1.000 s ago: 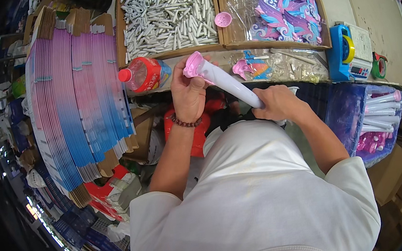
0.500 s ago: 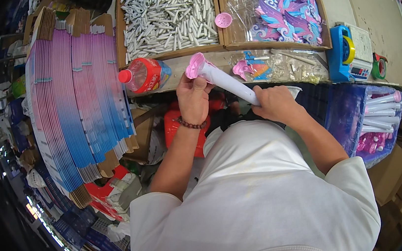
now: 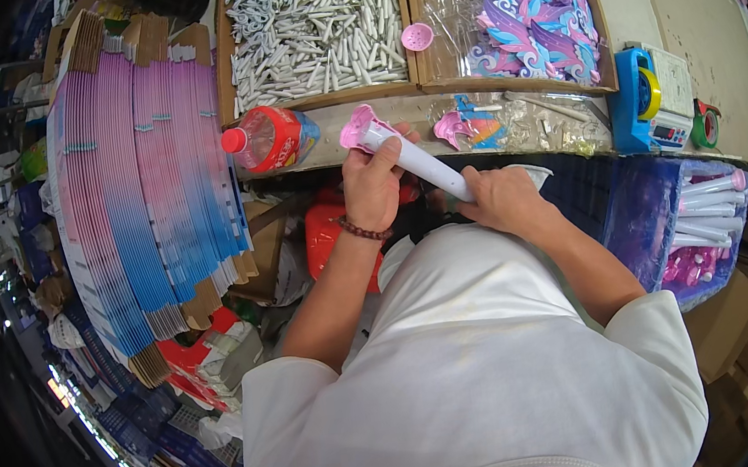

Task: The person assembles small pink plastic decorative items by inserting a white stick into a pink plastic piece and attaching it to a white cylindrical tube. The person handles the components one at a time and places the assembled items into a nearby container.

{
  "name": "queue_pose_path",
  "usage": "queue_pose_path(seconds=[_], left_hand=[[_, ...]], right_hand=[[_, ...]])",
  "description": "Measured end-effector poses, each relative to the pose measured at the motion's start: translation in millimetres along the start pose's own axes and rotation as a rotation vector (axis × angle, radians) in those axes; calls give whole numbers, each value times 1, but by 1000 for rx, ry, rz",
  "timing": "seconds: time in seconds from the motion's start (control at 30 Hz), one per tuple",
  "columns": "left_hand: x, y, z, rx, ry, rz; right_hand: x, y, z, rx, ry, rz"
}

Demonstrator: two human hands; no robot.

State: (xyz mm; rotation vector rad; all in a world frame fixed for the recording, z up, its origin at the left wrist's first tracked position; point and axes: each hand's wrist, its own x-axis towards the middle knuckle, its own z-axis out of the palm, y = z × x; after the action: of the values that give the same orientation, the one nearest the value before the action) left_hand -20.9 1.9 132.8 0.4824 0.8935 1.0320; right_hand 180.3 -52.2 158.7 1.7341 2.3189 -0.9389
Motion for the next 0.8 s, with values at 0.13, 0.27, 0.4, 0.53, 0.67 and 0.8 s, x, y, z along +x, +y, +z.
queue_pose_path(seconds=[0.13,0.27,0.4,0.53,0.67,0.8], left_hand=[[-3,0,1,-75,-12,-2],[-3,-3,-2,-119,-53,8],[-3,-4,-2,-115,-80,23],[-3,2,2,-116,-107,35],[-1,7,5,-134,-154,50],[0,9,6,-114,-178,64]], right_hand=[[0,-2,-3,41,1,-7],[1,-2,-6,57,-6,-19],[0,0,-8,79,-20,-24],[0,1,-10,87,-21,-30],[0,1,-9,103,-21,-28],[2,4,-3,123,-1,-42]])
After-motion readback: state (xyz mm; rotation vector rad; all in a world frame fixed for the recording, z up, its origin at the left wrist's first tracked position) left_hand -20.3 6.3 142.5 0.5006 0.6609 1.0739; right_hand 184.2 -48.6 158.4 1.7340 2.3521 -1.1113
